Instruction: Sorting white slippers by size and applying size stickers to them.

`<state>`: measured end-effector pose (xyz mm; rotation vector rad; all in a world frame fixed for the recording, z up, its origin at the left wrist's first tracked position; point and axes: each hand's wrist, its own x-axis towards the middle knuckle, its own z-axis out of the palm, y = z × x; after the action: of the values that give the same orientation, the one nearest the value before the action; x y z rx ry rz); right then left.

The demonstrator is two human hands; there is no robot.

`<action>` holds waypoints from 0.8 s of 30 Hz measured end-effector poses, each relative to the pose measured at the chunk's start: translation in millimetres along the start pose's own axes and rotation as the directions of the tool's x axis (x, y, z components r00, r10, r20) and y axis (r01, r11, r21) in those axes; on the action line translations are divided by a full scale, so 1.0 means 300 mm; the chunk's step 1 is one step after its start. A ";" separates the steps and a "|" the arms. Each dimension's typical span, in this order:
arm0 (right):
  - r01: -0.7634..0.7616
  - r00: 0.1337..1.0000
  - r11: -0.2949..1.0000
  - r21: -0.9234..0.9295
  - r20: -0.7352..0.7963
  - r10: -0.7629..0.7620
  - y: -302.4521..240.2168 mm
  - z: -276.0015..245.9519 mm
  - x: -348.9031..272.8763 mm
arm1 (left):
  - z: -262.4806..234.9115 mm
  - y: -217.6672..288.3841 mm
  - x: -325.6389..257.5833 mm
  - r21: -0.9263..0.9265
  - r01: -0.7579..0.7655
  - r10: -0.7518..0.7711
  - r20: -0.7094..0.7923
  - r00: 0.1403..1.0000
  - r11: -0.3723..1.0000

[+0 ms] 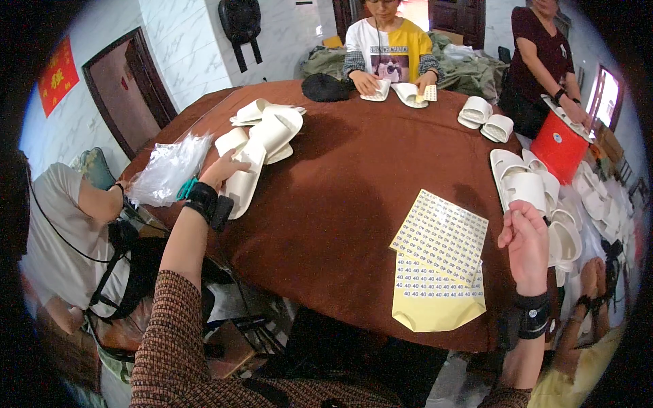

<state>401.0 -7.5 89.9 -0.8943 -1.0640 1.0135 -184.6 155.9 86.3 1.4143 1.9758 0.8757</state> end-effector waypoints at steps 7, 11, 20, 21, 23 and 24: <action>-0.036 0.999 0.999 -0.026 0.014 0.037 0.022 -0.026 -0.044 | 0.032 0.035 -0.041 -0.057 -0.060 0.063 0.052 0.997 0.997; -0.049 0.999 0.999 -0.017 0.012 0.049 0.012 -0.003 -0.053 | 0.021 -0.013 0.004 0.009 0.034 -0.035 0.218 0.975 0.999; -0.039 0.985 0.996 -0.084 0.162 0.053 -0.018 0.086 -0.064 | 0.162 0.076 -0.120 -0.141 -0.141 0.184 0.372 0.910 0.980; -0.054 0.981 0.993 -0.103 0.177 0.072 -0.034 0.098 -0.075 | 0.161 0.089 -0.123 -0.140 -0.143 0.187 0.380 0.906 0.980; -0.047 0.979 0.989 -0.143 0.190 0.074 -0.039 0.093 -0.092 | 0.128 0.134 -0.157 -0.157 -0.237 0.273 0.274 0.922 0.959; -0.036 0.975 0.983 -0.182 0.208 0.075 -0.042 0.086 -0.099 | 0.112 0.180 -0.200 -0.154 -0.239 0.275 0.281 0.919 0.959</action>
<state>373.9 -36.8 100.3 -0.9788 -1.3338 1.0923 -109.8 117.6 110.1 1.6549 1.5118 0.8163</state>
